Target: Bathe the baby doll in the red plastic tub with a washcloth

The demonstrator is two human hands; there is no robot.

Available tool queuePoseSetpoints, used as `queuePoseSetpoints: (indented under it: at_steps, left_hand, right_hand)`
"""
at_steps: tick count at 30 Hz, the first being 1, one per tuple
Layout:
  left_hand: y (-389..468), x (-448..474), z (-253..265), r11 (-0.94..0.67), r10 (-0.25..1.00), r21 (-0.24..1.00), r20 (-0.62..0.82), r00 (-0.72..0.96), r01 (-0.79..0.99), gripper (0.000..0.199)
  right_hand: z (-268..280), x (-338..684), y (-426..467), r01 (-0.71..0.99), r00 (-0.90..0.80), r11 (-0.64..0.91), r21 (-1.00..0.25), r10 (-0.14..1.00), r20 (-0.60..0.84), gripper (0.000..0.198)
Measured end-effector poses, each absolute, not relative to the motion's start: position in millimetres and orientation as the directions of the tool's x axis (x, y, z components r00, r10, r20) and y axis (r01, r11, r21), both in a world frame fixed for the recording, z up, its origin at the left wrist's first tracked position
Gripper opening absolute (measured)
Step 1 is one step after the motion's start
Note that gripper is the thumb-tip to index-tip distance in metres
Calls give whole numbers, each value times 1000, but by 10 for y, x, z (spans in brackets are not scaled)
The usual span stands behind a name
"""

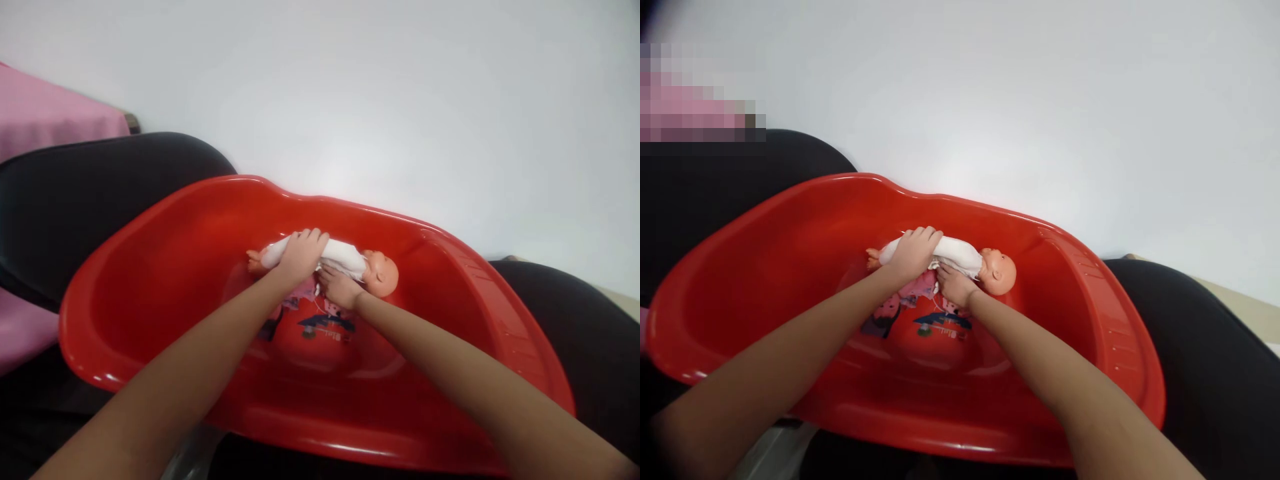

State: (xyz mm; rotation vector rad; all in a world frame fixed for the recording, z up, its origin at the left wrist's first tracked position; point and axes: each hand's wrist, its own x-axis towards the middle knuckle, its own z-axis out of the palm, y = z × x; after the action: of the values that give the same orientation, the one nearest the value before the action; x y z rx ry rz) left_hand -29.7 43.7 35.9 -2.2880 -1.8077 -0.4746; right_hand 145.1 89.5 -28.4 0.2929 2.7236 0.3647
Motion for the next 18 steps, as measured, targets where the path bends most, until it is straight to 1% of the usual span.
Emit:
queuePoseSetpoints:
  at_steps: [2,3,4,6,7,10,12,15,17,18]
  left_hand:
    - [412,-301,370,-241,912,29,349,217,970,25]
    - [402,-301,373,-245,913,29,343,220,969,25]
    - [394,-300,376,-249,915,31,336,224,968,25]
    - [376,-297,385,-260,918,31,318,237,965,24]
    - [365,-293,392,-266,919,29,309,244,964,24]
    - [320,-275,421,-268,929,19,269,253,963,26]
    - [288,-261,434,-247,942,16,239,237,969,26]
    - [251,-249,424,-221,959,26,191,212,975,28]
    - [235,-251,396,-225,963,27,158,218,974,29]
    - [229,-255,378,-231,963,25,146,225,973,29]
  right_hand:
    - [-290,1727,812,193,-880,879,436,351,-319,32]
    - [-287,1853,757,207,-864,859,467,385,-325,31]
    - [-276,1963,697,226,-849,853,471,409,-334,31]
    - [-224,2123,580,253,-843,859,446,422,-335,29]
    - [-183,2171,530,240,-858,876,418,393,-330,29]
    - [-26,2227,458,136,-929,935,326,235,-287,34]
    - [56,2240,475,102,-945,941,323,193,-264,32]
    - [62,2321,540,134,-917,929,345,249,-312,27]
    - [-20,2430,557,185,-865,930,319,308,-397,15]
    - [-78,2494,547,223,-828,929,297,341,-445,13]
